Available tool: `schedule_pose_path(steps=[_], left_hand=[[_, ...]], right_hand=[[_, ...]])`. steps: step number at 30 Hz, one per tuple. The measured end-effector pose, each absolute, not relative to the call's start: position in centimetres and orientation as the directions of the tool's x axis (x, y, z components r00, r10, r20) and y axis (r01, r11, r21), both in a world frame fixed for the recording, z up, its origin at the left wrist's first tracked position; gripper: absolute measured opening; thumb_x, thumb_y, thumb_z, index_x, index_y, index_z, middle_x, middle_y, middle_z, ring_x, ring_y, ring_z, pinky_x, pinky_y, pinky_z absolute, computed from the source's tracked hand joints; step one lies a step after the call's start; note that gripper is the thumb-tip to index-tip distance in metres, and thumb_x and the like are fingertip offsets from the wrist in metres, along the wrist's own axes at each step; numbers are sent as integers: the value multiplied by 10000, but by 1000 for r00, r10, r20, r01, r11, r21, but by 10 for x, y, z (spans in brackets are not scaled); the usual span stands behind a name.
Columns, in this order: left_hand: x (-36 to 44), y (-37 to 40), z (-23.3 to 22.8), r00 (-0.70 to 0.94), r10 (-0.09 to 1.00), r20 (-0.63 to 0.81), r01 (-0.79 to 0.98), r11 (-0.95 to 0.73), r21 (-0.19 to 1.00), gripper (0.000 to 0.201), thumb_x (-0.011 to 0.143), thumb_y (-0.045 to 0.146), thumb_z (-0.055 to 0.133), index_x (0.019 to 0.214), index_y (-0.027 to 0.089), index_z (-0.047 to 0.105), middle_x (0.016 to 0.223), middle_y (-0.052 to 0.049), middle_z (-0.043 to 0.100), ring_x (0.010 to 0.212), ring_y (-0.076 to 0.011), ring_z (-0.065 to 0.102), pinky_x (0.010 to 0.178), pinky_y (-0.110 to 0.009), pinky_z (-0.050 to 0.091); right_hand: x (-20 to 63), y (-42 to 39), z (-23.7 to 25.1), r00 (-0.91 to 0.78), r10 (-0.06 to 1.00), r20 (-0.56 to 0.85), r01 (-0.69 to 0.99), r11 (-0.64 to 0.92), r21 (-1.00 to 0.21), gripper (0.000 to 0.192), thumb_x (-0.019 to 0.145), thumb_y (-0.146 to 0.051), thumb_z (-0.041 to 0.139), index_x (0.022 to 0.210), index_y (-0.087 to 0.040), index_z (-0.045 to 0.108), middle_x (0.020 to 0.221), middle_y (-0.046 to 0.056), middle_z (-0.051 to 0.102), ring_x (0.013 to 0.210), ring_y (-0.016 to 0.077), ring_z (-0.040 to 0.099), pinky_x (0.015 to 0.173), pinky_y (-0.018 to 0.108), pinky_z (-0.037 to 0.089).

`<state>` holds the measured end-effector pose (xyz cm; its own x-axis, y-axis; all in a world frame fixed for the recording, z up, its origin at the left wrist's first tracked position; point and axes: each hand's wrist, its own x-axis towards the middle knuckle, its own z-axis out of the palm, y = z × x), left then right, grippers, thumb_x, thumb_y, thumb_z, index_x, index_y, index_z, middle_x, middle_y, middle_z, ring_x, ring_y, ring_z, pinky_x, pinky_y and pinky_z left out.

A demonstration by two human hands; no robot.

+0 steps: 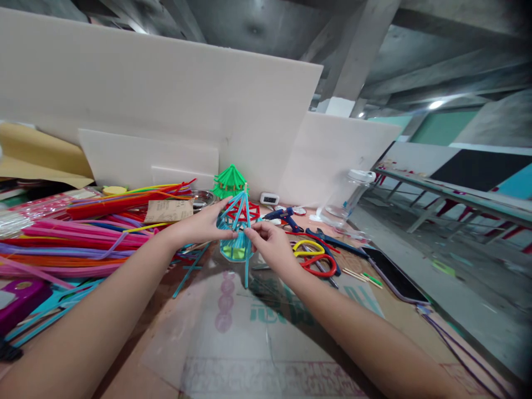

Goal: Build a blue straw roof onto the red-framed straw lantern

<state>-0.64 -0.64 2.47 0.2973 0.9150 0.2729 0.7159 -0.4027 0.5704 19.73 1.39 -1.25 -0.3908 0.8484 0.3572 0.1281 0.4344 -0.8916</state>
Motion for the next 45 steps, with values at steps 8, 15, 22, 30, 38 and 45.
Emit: schedule_pose_path(steps=[8, 15, 22, 30, 38, 45], left_hand=[[-7, -5, 24, 315, 908, 277, 690, -419, 590, 951, 728, 481, 683, 1487, 146, 217, 1430, -150, 474, 1226, -291, 530, 1033, -392, 416], [-6, -6, 24, 300, 914, 274, 713, -406, 572, 951, 727, 472, 687, 1486, 142, 220, 1433, -145, 469, 1239, -293, 517, 1044, -391, 407], [-6, -7, 26, 304, 916, 261, 687, -401, 606, 967, 724, 470, 691, 1490, 128, 209, 1458, -160, 437, 1252, -301, 506, 1047, -402, 404], [-5, -9, 27, 314, 909, 275, 689, -417, 593, 962, 725, 500, 694, 1491, 164, 220, 1468, -121, 431, 1291, -293, 466, 1072, -379, 381], [-6, -6, 23, 350, 887, 302, 661, -463, 591, 940, 741, 531, 677, 1491, 197, 220, 1453, -110, 449, 1275, -288, 477, 1066, -390, 386], [-5, -6, 24, 350, 887, 301, 660, -462, 593, 936, 746, 510, 676, 1494, 193, 210, 1465, -121, 437, 1278, -284, 482, 1063, -392, 389]], right_hand=[[199, 12, -14, -392, 837, 382, 62, 439, -896, 224, 843, -394, 581, 791, -176, 586, 512, -39, 530, 472, 117, 520, 470, 219, 380], [199, 18, -13, -424, 837, 345, 92, 419, -903, 229, 840, -391, 582, 773, -173, 597, 510, -39, 538, 464, 106, 498, 484, 220, 375], [202, 14, -10, -361, 836, 413, 153, 490, -859, 243, 835, -417, 602, 783, -193, 523, 551, -54, 490, 479, 100, 457, 458, 219, 316], [223, 16, 11, -403, 377, 834, 326, 911, -254, 141, 893, -240, 563, 943, -190, 685, 897, 64, 598, 781, 148, 559, 674, 276, 446], [228, 20, 5, -512, 178, 840, 366, 930, 26, 199, 883, -215, 553, 994, -176, 714, 825, 78, 609, 781, 178, 558, 684, 314, 458], [227, 20, 4, -519, 222, 825, 418, 908, 18, 219, 900, -245, 527, 1002, -194, 714, 838, 80, 618, 790, 185, 558, 694, 328, 453]])
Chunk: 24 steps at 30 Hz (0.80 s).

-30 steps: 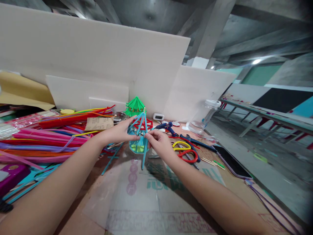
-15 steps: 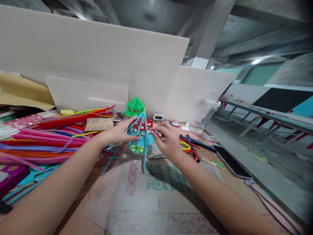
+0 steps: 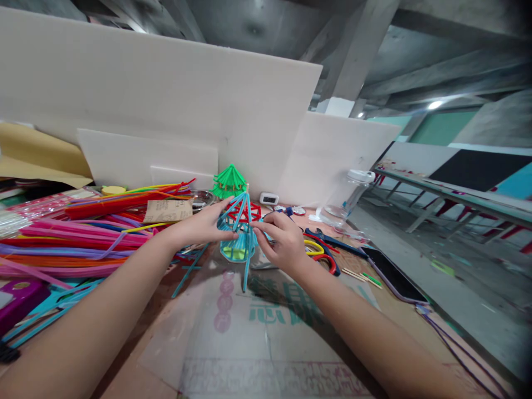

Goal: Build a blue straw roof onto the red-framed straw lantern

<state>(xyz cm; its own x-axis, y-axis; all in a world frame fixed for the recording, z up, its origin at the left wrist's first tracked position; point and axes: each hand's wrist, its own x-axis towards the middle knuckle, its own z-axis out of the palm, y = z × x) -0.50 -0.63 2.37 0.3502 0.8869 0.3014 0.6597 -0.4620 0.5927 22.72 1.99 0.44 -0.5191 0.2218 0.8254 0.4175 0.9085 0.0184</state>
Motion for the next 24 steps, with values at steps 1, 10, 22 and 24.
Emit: schedule_pose_path(steps=[1, 10, 22, 24], left_hand=[[-5, -7, 24, 345, 890, 297, 665, -456, 592, 942, 745, 511, 676, 1495, 186, 207, 1472, -125, 428, 1287, -286, 472, 1069, -392, 382], [-2, -11, 29, 337, 897, 286, 688, -442, 575, 940, 742, 477, 682, 1497, 168, 214, 1453, -129, 446, 1298, -297, 454, 1075, -401, 370], [-2, -9, 28, 367, 872, 324, 663, -489, 567, 871, 752, 489, 674, 1469, 200, 273, 1367, -101, 532, 1226, -273, 519, 1020, -370, 424], [-2, -9, 27, 355, 879, 320, 676, -477, 562, 901, 743, 494, 681, 1481, 208, 250, 1387, -107, 515, 1249, -282, 500, 1038, -387, 408]], right_hand=[[227, 20, 4, -517, 224, 826, 422, 906, 18, 218, 900, -242, 528, 1004, -190, 712, 844, 82, 620, 797, 186, 561, 698, 327, 454], [227, 18, 8, -465, 222, 857, 352, 935, -51, 191, 897, -185, 526, 1043, -200, 650, 918, 82, 655, 864, 189, 597, 752, 325, 481], [222, 24, 4, -515, 239, 823, 382, 924, -29, 200, 908, -232, 543, 1065, -208, 665, 913, 90, 621, 863, 199, 572, 749, 339, 484], [223, 24, 5, -503, 266, 823, 370, 926, -73, 204, 910, -233, 541, 1080, -219, 655, 929, 85, 627, 880, 199, 580, 765, 340, 486]])
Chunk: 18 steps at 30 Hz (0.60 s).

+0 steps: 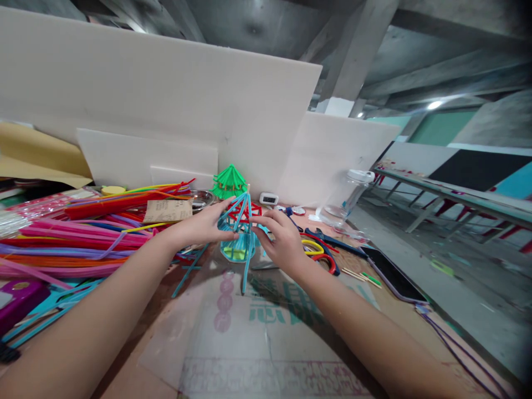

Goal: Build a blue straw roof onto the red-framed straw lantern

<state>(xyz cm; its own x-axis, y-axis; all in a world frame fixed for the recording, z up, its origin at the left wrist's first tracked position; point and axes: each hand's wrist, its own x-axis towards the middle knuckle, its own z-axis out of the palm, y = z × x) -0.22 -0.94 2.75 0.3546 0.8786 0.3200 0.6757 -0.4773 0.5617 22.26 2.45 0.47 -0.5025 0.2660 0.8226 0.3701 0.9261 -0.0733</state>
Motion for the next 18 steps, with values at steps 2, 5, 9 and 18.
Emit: schedule_pose_path(steps=[2, 5, 9, 18], left_hand=[[-2, -10, 28, 346, 884, 314, 682, -467, 564, 930, 737, 486, 688, 1493, 208, 224, 1425, -113, 479, 1278, -288, 475, 1057, -394, 390], [-1, -12, 29, 347, 889, 297, 668, -457, 587, 933, 736, 456, 689, 1497, 192, 219, 1449, -111, 457, 1282, -289, 475, 1057, -382, 394], [0, -12, 29, 356, 887, 294, 653, -461, 601, 918, 736, 421, 690, 1497, 201, 227, 1433, -90, 480, 1260, -295, 495, 1040, -375, 413], [-4, -7, 22, 373, 866, 333, 663, -500, 557, 959, 734, 490, 692, 1512, 226, 197, 1512, -95, 365, 1354, -300, 376, 1103, -400, 334]], right_hand=[[224, 26, 6, -475, 298, 828, 358, 925, -128, 218, 917, -218, 529, 1102, -222, 644, 938, 81, 625, 882, 192, 586, 767, 331, 487], [227, 30, 8, -444, 339, 830, 367, 913, -177, 246, 919, -180, 504, 1115, -218, 648, 938, 81, 601, 864, 183, 582, 744, 318, 487], [230, 36, 9, -509, 338, 792, 351, 921, -168, 289, 888, -142, 502, 1124, -211, 653, 959, 85, 563, 894, 192, 558, 766, 336, 480], [228, 36, 8, -514, 347, 784, 307, 928, -209, 105, 874, -234, 595, 939, -211, 674, 937, 68, 553, 907, 193, 547, 779, 343, 471]])
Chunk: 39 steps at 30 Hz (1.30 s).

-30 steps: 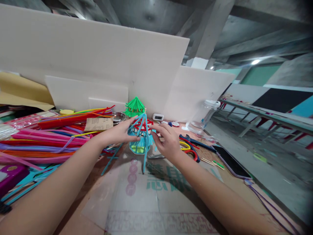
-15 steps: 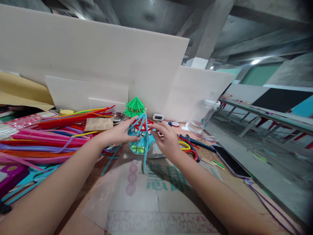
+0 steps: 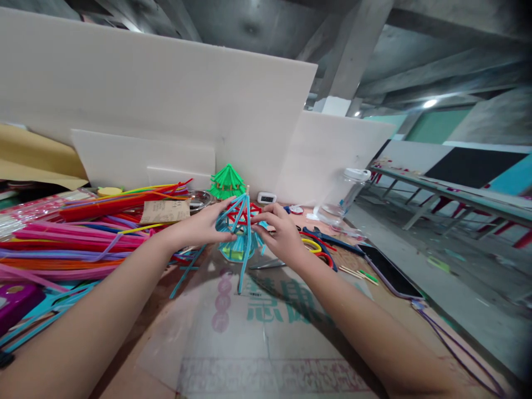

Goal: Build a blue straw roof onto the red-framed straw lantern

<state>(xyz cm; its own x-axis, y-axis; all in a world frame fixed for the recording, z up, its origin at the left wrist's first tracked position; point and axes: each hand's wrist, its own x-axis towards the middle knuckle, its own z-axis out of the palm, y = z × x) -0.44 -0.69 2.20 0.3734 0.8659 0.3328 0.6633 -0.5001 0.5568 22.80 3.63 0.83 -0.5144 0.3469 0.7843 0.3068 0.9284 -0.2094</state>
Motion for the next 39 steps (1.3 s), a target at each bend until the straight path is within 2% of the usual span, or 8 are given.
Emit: schedule_pose_path(steps=[11, 16, 19, 25, 29, 31, 35, 39], left_hand=[[-1, -10, 26, 381, 869, 316, 662, -495, 563, 937, 754, 476, 674, 1509, 190, 199, 1495, -101, 399, 1335, -302, 411, 1087, -370, 364], [-5, -7, 22, 359, 877, 320, 688, -480, 544, 950, 754, 528, 662, 1514, 211, 188, 1517, -88, 372, 1383, -309, 348, 1119, -373, 329], [-5, -8, 22, 327, 903, 281, 718, -430, 547, 998, 740, 558, 660, 1521, 187, 162, 1549, -111, 305, 1409, -316, 296, 1142, -394, 290], [-2, -11, 26, 329, 904, 272, 719, -427, 549, 979, 753, 507, 664, 1518, 162, 159, 1538, -120, 325, 1389, -300, 339, 1129, -372, 314], [-3, -9, 23, 339, 895, 290, 697, -446, 562, 944, 761, 494, 661, 1514, 195, 176, 1518, -95, 370, 1376, -294, 364, 1111, -358, 340], [-3, -7, 22, 335, 894, 296, 691, -447, 568, 932, 762, 510, 656, 1511, 217, 185, 1507, -86, 389, 1365, -294, 381, 1101, -365, 354], [-2, -8, 23, 336, 894, 297, 684, -448, 576, 920, 764, 500, 657, 1508, 212, 198, 1503, -92, 394, 1353, -287, 400, 1093, -366, 360], [0, -9, 25, 334, 895, 295, 684, -445, 578, 916, 764, 496, 658, 1505, 203, 204, 1500, -96, 396, 1349, -283, 403, 1093, -367, 357]], right_hand=[[228, 34, 13, -399, 407, 822, 217, 913, -346, 86, 886, -232, 589, 818, -198, 629, 898, 54, 595, 878, 173, 592, 791, 328, 477], [231, 32, 23, -326, 543, 774, 145, 838, -527, 122, 913, -271, 544, 832, -195, 596, 975, 63, 664, 945, 180, 622, 854, 347, 477], [234, 30, 27, -306, 642, 703, 97, 756, -648, 173, 932, -316, 502, 874, -191, 607, 890, 47, 687, 859, 166, 646, 806, 331, 499], [237, 33, 33, -319, 724, 612, 188, 681, -708, 119, 835, -284, 603, 859, -173, 639, 754, 10, 656, 703, 135, 602, 657, 264, 467], [234, 31, 33, -405, 733, 547, 313, 673, -670, 194, 844, -337, 593, 771, -161, 624, 668, 1, 608, 609, 118, 537, 560, 237, 409], [233, 29, 30, -427, 698, 575, 327, 712, -621, 190, 872, -333, 565, 838, -162, 642, 697, 8, 623, 625, 121, 544, 568, 237, 411], [230, 27, 21, -493, 526, 693, 334, 850, -407, 196, 900, -256, 543, 1050, -203, 658, 839, 38, 666, 718, 140, 580, 638, 256, 444], [227, 27, 14, -521, 378, 765, 321, 918, -235, 176, 918, -247, 534, 1000, -208, 684, 914, 69, 654, 810, 161, 593, 702, 280, 474]])
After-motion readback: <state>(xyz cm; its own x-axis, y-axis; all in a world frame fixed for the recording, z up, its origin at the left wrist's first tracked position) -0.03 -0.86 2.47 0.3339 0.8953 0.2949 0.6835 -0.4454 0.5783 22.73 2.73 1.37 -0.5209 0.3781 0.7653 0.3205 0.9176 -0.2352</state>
